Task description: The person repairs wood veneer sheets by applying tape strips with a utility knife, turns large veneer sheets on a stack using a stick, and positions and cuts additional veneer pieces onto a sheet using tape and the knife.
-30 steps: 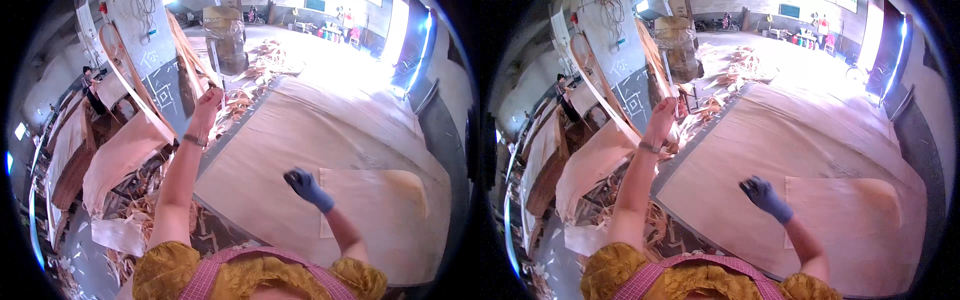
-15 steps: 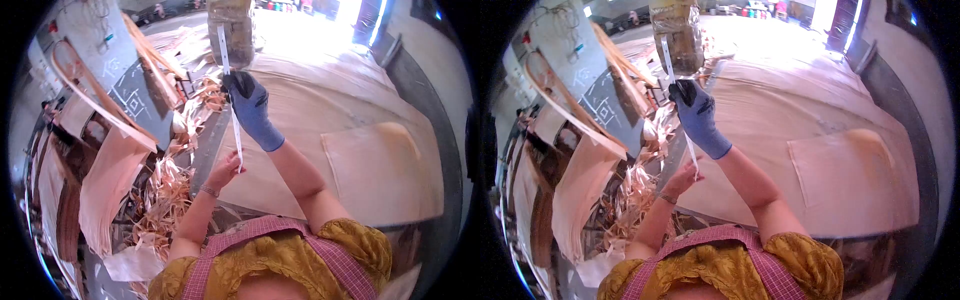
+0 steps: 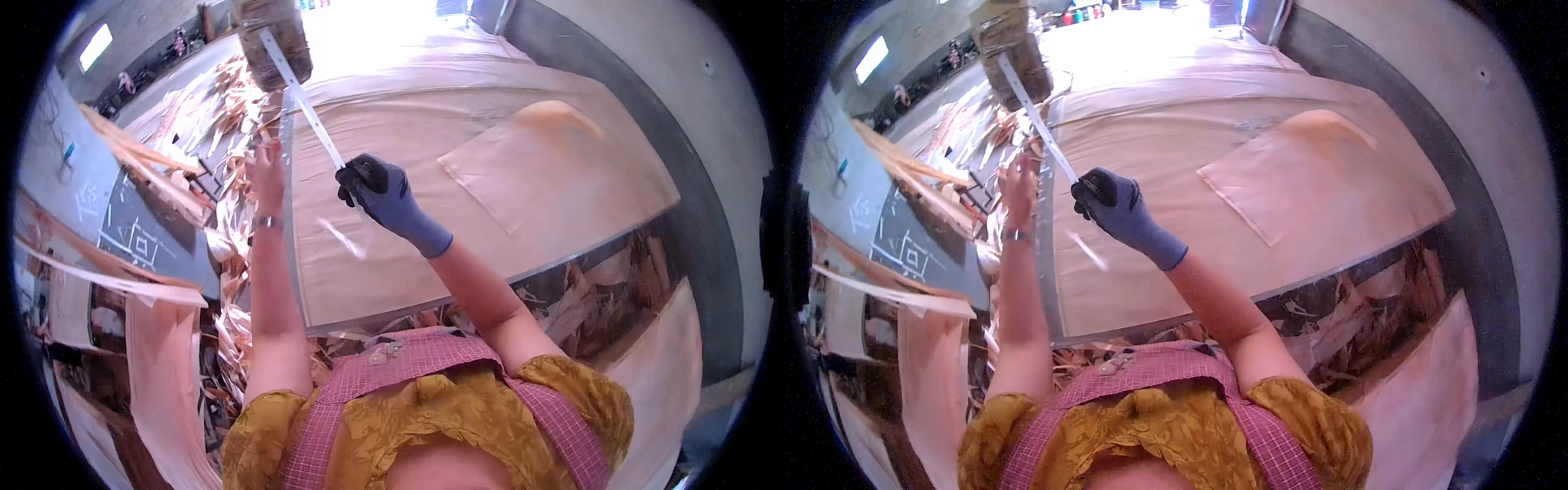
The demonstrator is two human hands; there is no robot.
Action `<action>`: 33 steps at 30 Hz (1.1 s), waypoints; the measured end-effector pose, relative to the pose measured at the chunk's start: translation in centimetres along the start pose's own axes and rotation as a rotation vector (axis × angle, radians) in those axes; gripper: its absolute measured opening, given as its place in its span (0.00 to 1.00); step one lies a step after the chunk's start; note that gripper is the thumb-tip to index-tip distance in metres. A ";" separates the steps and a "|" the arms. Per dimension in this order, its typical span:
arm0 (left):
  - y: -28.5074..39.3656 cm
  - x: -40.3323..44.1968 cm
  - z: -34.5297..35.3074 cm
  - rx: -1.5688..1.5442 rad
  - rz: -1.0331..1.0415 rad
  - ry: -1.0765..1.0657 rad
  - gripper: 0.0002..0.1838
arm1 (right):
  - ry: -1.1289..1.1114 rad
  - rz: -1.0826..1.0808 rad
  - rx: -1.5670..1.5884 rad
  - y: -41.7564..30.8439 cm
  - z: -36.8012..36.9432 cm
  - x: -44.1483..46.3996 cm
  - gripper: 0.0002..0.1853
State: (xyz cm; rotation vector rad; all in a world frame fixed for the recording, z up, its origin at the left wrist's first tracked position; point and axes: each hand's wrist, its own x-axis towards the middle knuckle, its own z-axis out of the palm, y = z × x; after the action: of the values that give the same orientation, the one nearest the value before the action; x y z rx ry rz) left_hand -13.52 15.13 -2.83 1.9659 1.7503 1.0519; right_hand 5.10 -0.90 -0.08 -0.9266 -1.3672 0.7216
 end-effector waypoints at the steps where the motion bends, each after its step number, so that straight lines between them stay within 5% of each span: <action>1: 2.0 -1.0 -0.1 -0.397 0.037 -0.170 0.40 | 0.016 0.015 -0.001 -0.2 -1.0 0.1 0.09; 3: 6.4 -5.1 0.1 -1.173 0.091 -0.534 0.39 | 0.051 -0.035 -0.067 -0.5 -3.1 0.5 0.07; 4: 9.6 -7.2 0.4 -1.188 0.260 -0.572 0.35 | 0.062 -0.088 -0.135 -0.8 -3.9 0.5 0.06; 6: 13.3 -8.2 1.8 -1.251 0.230 -0.665 0.31 | 0.136 -0.299 -0.336 -0.9 -5.5 -0.3 0.05; 7: 15.1 -8.3 3.3 -1.414 -0.057 -0.505 0.30 | 0.206 -0.467 -0.468 -0.9 -6.4 -0.7 0.06; 8: 16.3 -8.4 4.1 -1.491 -0.063 -0.442 0.30 | 0.278 -0.645 -0.604 -1.1 -7.5 -0.8 0.07; 10: 19.2 -9.2 5.8 -1.638 -0.072 -0.324 0.32 | 0.338 -0.484 -0.399 -1.1 -9.9 -3.1 0.09; 11: 20.3 -10.2 6.1 -1.732 -0.128 -0.430 0.34 | 0.342 -0.359 -0.284 0.3 -11.7 -4.4 0.09; 12: 21.7 -11.9 6.8 -1.654 -0.077 -0.513 0.35 | 0.344 -0.238 -0.169 1.1 -13.9 -5.3 0.09; 16: 26.9 -17.2 11.2 -1.480 0.116 -0.688 0.35 | 0.283 -0.353 -0.340 -0.3 -22.9 -6.9 0.04; 19: 32.9 -19.2 13.8 -1.537 -0.064 -0.423 0.34 | 0.110 0.005 0.305 -1.3 -29.1 -8.4 0.07; 20: 33.8 -20.1 15.1 -1.356 -0.078 -0.531 0.33 | 0.075 0.094 0.499 -1.8 -31.2 -9.4 0.08; 22: 34.6 -22.1 18.6 -0.998 -0.099 -0.719 0.31 | 0.179 0.133 0.475 -2.4 -35.8 -12.4 0.16; 26: 38.1 -25.6 25.4 -0.919 -0.237 -1.163 0.25 | 0.354 0.204 0.394 -0.4 -43.4 -18.5 0.19; 30: 42.1 -28.7 33.6 -0.738 -0.218 -1.407 0.16 | 0.467 0.393 0.375 0.5 -50.1 -24.2 0.18; 33: 45.0 -32.2 40.5 -0.514 -0.180 -1.355 0.13 | 0.537 0.658 0.292 3.2 -55.2 -30.2 0.14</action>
State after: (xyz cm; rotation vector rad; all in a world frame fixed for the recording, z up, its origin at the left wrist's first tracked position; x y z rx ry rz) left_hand 47.46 -15.15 -11.12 1.4613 0.7409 -0.0455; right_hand 57.27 -32.62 -15.68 -1.2305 -0.4560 1.0351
